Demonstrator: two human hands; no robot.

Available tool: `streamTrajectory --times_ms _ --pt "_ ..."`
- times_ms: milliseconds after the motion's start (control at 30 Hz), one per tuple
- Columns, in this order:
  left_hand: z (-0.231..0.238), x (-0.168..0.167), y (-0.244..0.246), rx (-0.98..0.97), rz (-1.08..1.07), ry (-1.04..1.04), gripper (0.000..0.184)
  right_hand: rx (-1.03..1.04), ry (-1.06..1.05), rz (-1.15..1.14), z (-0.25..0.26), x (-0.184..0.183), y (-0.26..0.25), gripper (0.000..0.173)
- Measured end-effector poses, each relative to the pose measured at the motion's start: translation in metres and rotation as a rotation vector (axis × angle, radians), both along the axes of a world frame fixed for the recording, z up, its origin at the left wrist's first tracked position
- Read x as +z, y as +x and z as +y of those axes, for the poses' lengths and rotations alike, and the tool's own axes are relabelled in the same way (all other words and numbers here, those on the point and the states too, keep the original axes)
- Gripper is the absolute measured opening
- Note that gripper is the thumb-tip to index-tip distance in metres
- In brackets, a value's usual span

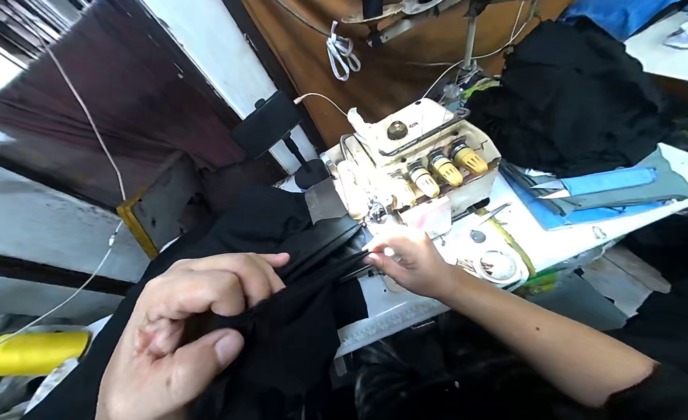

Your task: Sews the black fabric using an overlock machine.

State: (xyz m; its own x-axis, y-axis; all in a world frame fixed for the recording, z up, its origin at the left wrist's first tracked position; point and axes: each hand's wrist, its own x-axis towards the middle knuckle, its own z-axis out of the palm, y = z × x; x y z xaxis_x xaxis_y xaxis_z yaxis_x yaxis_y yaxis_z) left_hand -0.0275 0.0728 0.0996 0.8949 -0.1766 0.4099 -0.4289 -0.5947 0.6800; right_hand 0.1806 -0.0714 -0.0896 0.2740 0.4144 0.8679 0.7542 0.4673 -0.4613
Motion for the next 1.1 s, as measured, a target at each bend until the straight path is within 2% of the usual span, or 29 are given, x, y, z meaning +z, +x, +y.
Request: streamTrajectory --times_ms 100,367,1100 --pt "-0.011 0.0 0.009 -0.088 0.081 0.054 0.037 -0.006 -0.099 -0.09 -0.017 -0.012 -0.003 0.024" --pt "-0.018 0.0 0.043 -0.213 0.149 0.115 0.025 -0.08 -0.175 -0.089 -0.048 -0.035 -0.014 0.027" --pt "-0.023 0.002 0.043 -0.21 0.234 0.186 0.023 -0.075 -0.164 -0.051 -0.035 -0.043 -0.004 0.024"
